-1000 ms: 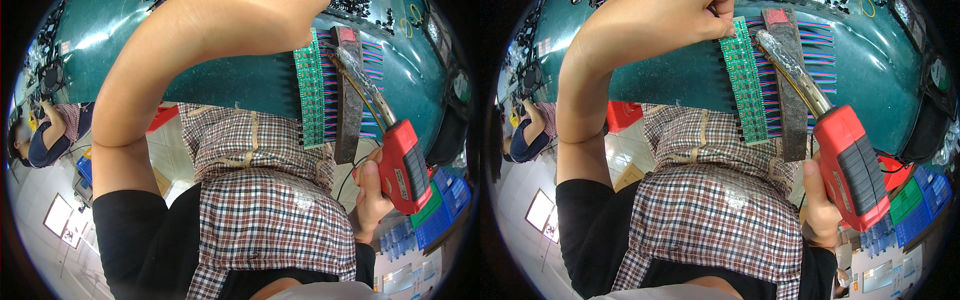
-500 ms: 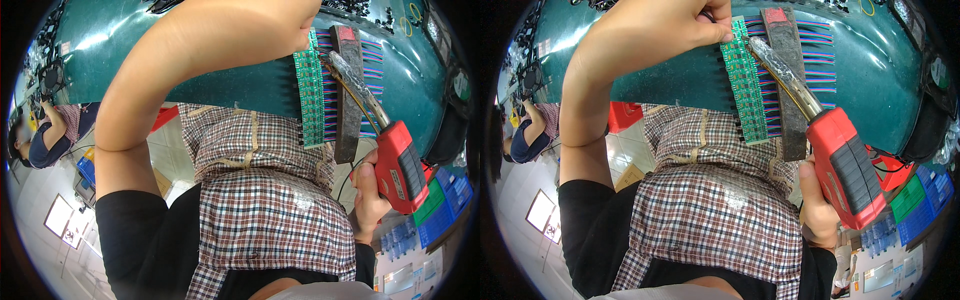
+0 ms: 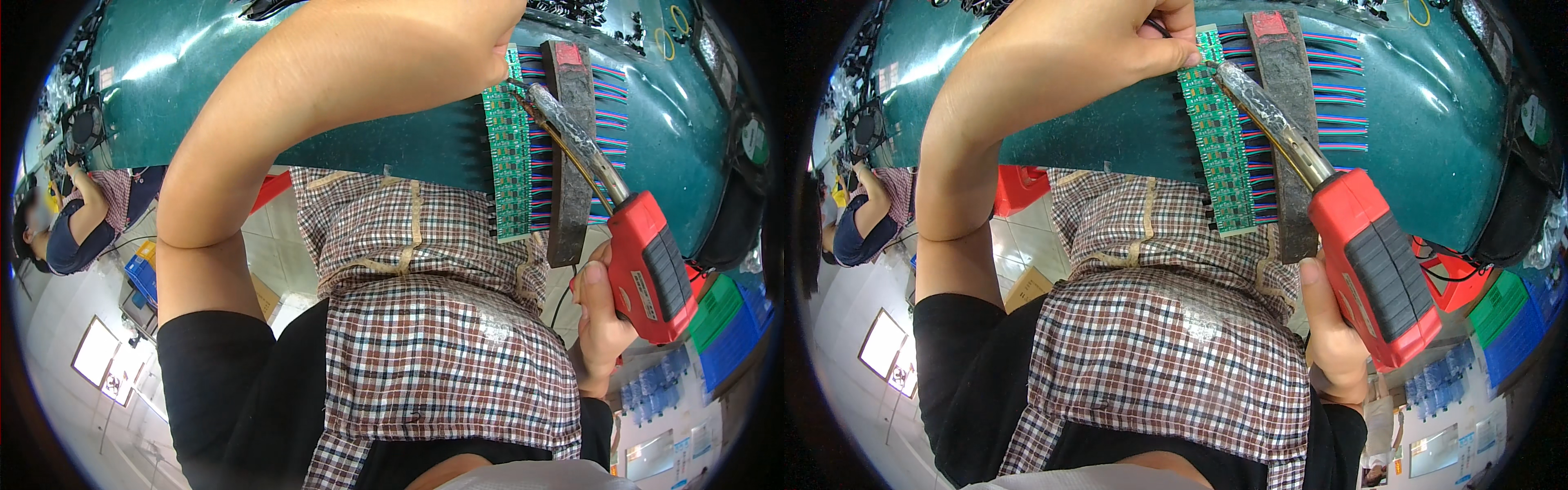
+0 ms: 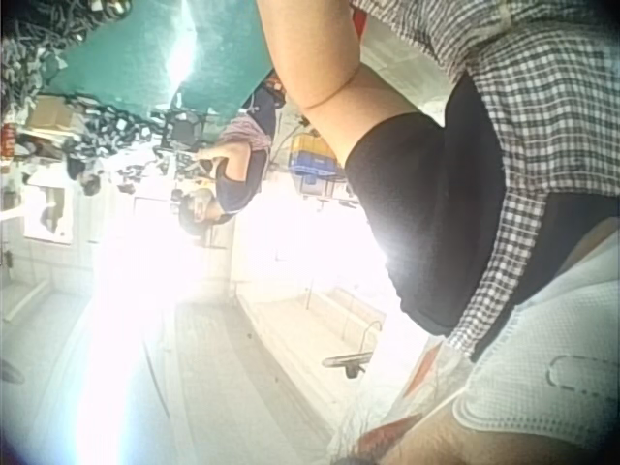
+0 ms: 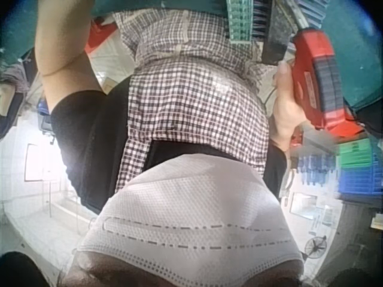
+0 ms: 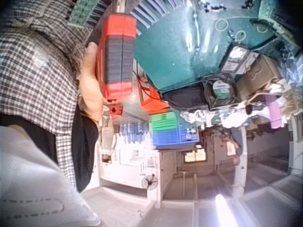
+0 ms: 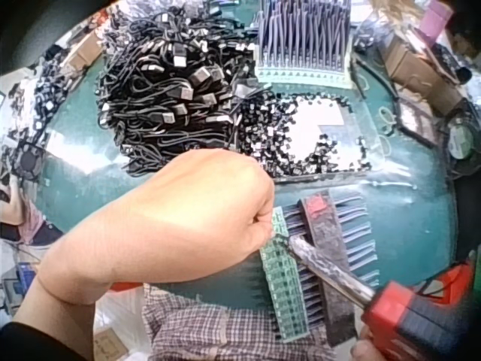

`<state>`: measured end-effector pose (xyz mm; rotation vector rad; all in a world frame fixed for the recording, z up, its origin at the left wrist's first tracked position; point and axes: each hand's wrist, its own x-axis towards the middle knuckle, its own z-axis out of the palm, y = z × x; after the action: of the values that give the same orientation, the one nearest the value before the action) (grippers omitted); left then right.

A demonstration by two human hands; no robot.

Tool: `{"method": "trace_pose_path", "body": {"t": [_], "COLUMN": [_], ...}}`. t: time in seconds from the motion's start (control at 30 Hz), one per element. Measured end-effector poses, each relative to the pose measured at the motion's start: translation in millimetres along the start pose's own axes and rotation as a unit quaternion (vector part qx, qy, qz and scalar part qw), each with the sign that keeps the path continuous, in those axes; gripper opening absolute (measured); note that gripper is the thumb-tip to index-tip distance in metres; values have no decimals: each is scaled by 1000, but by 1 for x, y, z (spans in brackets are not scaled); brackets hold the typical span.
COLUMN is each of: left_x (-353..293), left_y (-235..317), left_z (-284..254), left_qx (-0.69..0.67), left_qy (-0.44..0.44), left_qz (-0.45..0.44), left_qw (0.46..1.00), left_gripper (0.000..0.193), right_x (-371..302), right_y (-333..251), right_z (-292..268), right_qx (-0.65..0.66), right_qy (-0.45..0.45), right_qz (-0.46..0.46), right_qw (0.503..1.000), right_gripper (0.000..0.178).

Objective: Assembling electronic components by placing wires into slots on strips and applying heat with a tool at a factory workbench.

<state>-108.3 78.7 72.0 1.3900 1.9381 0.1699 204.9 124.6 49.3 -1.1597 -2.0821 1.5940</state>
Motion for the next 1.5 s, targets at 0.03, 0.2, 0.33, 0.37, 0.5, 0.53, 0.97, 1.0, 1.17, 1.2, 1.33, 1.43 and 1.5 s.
{"method": "trace_pose_path", "body": {"t": [0.03, 0.2, 0.33, 0.37, 0.5, 0.53, 0.97, 1.0, 1.17, 1.2, 1.33, 1.43, 1.5], "left_x": [-1, -3, 4, 2, 14, 9, -12, -15, -34, -38, -48, -40, -39], "left_y": [-3, -11, -3, -8, -11, -10, 19, 20, 16, 11, -25, -52, -71], "left_z": [2, -1, 2, 12, 18, 16, 15, 18, 51, 56, 68, 73, 72], "left_qx": [0, 11, -19, 12, 6, -10, -31, -29, -93, -89, -54, 84, 65], "left_qy": [0, 20, 70, 137, 149, 164, 205, 230, 329, 335, 358, 492, 477], "left_qz": [-2, -1, 62, 108, 108, 103, 27, 21, -14, -11, 4, -89, -93], "left_qw": [1000, 1000, 995, 985, 983, 981, 978, 973, 940, 938, 932, 862, 872], "left_gripper": [25, 26, 27, 20, 18, 16, 14, 13, 10, 10, 14, 10, 11], "right_x": [1, 10, 1, 0, 16, 22, 92, 96, 107, 108, 112, 115, 117], "right_y": [0, -2, -17, -12, -17, -24, 11, 18, 55, 59, 62, 64, 72], "right_z": [-1, 9, -10, -15, -32, -32, -86, -90, -96, -96, -102, -103, -102], "right_qx": [-8, 56, 11, 2, -46, 14, 418, 419, 559, 569, 584, 615, 645], "right_qy": [-9, 7, 63, 73, -6, -25, 114, 117, -13, -35, -77, -80, -97], "right_qz": [-13, 1, 6, -8, -3, 30, 36, 26, -15, -28, -42, -25, -32], "right_qw": [1000, 998, 998, 997, 999, 999, 901, 900, 829, 821, 807, 784, 757], "right_gripper": [15, 13, 14, 16, 27, 32, 21, 21, 19, 19, 18, 20, 19]}}
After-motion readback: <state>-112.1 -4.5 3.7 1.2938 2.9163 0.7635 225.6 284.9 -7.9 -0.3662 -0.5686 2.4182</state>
